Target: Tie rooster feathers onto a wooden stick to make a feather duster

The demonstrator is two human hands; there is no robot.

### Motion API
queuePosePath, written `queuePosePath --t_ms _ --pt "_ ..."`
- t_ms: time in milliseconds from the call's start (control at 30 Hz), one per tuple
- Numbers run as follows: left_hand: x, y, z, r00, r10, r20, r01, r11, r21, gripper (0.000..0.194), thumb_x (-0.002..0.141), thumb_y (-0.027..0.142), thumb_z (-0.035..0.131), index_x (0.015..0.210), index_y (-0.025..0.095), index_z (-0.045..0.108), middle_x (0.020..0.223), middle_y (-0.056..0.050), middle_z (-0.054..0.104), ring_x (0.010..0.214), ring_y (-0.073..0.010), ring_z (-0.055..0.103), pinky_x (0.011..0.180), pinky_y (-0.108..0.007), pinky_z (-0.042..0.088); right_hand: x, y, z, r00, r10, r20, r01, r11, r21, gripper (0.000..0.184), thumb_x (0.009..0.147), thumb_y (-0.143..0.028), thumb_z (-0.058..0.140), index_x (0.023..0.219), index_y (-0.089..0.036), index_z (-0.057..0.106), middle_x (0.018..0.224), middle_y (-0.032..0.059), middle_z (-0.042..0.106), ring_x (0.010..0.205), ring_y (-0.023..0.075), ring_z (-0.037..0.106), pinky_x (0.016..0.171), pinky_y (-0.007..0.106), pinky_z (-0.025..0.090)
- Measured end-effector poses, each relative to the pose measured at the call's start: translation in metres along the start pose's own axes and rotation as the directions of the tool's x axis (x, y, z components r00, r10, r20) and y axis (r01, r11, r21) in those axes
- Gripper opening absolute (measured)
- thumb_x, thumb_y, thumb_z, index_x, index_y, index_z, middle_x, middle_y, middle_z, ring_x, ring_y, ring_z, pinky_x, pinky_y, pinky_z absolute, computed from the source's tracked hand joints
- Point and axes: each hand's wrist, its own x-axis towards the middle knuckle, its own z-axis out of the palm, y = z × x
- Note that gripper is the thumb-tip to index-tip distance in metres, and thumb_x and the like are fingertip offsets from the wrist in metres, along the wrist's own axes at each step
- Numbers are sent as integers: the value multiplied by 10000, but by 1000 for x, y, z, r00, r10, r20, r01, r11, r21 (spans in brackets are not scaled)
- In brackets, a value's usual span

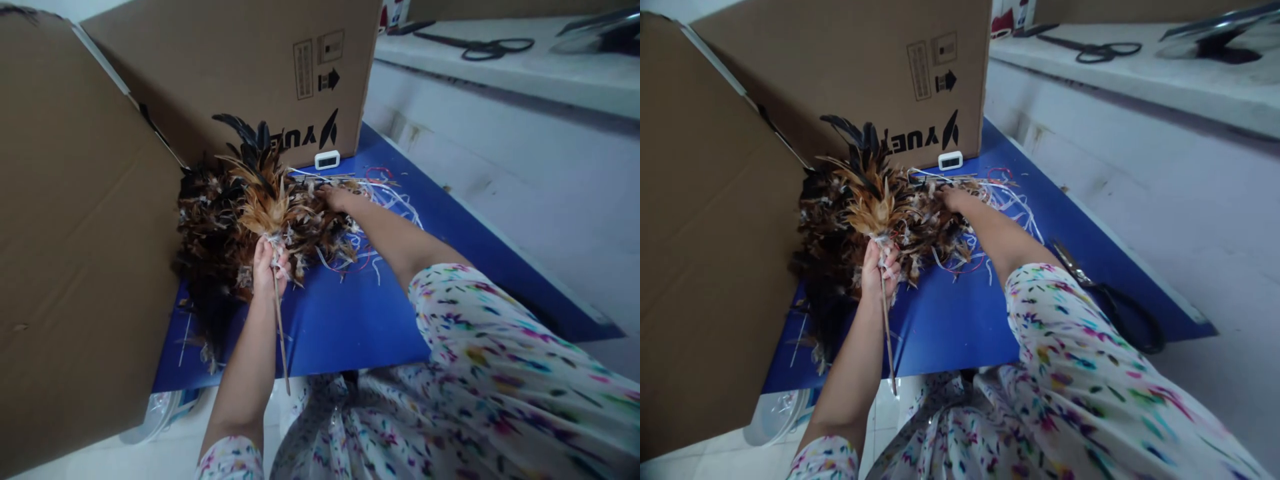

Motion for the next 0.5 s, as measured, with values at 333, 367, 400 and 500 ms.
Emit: queuePosePath --t_ms 333,367,400,500 --pt "2 -2 -4 1000 2 -7 -2 1000 -8 310 729 335 783 868 228 528 722 29 519 479 -24 401 321 -87 165 5 11 -33 1000 31 -2 -31 998 -58 349 813 -82 535 1119 -108 701 1088 175 708 985 268 653 809 332 461" --pt "2 -1 -3 1000 2 -20 -2 1000 -2 302 736 338 776 868 230 527 720 30 517 477 -23 398 321 -87 161 4 13 -42 999 5 -49 -7 999 -42 338 820 -98 537 1116 -106 700 1096 167 705 997 268 647 824 338 459" --pt "1 -1 -2 1000 1 -31 -1 1000 4 295 743 340 770 868 230 527 718 31 516 474 -22 394 321 -87 159 2 15 -51 996 -17 -91 15 1000 -21 326 827 -115 538 1109 -103 700 1090 157 706 999 263 642 838 340 457" --pt "1 2 -1 999 6 -37 -6 1000 5 296 739 329 774 862 226 525 721 32 522 466 -17 382 324 -86 161 -4 19 -77 981 -39 -191 50 997 54 293 839 -177 552 1076 -98 705 1008 115 712 948 235 634 842 343 453"
